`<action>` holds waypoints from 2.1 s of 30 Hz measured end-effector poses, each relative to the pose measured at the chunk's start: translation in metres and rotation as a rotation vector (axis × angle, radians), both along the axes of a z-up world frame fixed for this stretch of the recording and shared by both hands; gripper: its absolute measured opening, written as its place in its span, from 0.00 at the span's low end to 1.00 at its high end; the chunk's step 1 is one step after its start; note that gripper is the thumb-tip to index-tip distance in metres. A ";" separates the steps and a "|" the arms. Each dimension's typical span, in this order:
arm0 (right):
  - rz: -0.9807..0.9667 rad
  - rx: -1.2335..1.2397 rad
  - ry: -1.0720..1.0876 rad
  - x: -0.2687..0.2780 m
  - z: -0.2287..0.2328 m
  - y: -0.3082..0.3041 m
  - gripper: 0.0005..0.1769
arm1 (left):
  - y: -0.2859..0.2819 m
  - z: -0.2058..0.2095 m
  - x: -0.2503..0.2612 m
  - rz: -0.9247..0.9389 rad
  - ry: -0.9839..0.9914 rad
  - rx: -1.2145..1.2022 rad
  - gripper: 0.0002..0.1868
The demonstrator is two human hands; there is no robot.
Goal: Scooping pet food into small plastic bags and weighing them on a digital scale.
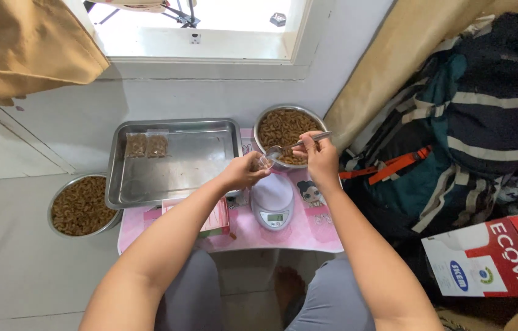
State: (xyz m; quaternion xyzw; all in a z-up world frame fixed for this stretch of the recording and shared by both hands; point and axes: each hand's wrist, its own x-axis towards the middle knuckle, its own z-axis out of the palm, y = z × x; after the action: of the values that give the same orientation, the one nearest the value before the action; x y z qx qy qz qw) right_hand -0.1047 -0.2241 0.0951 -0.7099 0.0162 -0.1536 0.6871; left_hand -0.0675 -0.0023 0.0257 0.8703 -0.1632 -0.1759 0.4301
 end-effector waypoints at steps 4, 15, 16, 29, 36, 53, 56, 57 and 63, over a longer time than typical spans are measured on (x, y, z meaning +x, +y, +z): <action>0.058 -0.010 -0.065 0.014 -0.003 0.007 0.11 | 0.008 -0.003 0.014 0.064 -0.076 -0.036 0.27; -0.016 0.182 0.131 0.052 -0.018 0.027 0.11 | 0.018 0.001 0.036 0.141 -0.255 -0.094 0.24; -0.015 0.182 0.133 0.053 -0.020 0.026 0.11 | 0.019 0.001 0.036 0.142 -0.253 -0.094 0.24; -0.037 0.431 0.335 0.070 -0.055 -0.005 0.11 | 0.015 -0.011 0.037 0.124 -0.321 -0.126 0.28; -0.129 0.484 0.232 0.072 -0.055 -0.029 0.09 | 0.015 -0.014 0.034 0.160 -0.270 -0.143 0.30; -0.382 -0.075 0.006 0.041 -0.028 -0.050 0.13 | -0.018 -0.003 -0.003 -0.267 -0.301 0.175 0.22; -0.400 -0.037 -0.008 0.035 -0.025 -0.055 0.12 | -0.030 -0.013 -0.008 -0.329 -0.366 0.216 0.23; -0.404 -0.026 -0.012 0.033 -0.023 -0.056 0.11 | -0.033 -0.017 -0.010 -0.359 -0.408 0.227 0.23; -0.435 -0.019 -0.021 0.021 -0.016 -0.064 0.10 | -0.037 -0.034 -0.009 -0.317 -0.515 0.243 0.30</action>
State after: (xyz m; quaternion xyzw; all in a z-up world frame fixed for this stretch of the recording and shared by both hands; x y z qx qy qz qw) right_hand -0.0838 -0.2881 0.0792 -0.6946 0.1606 -0.3058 0.6311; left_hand -0.0761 -0.0394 -0.0085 0.8950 -0.3778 -0.0332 0.2349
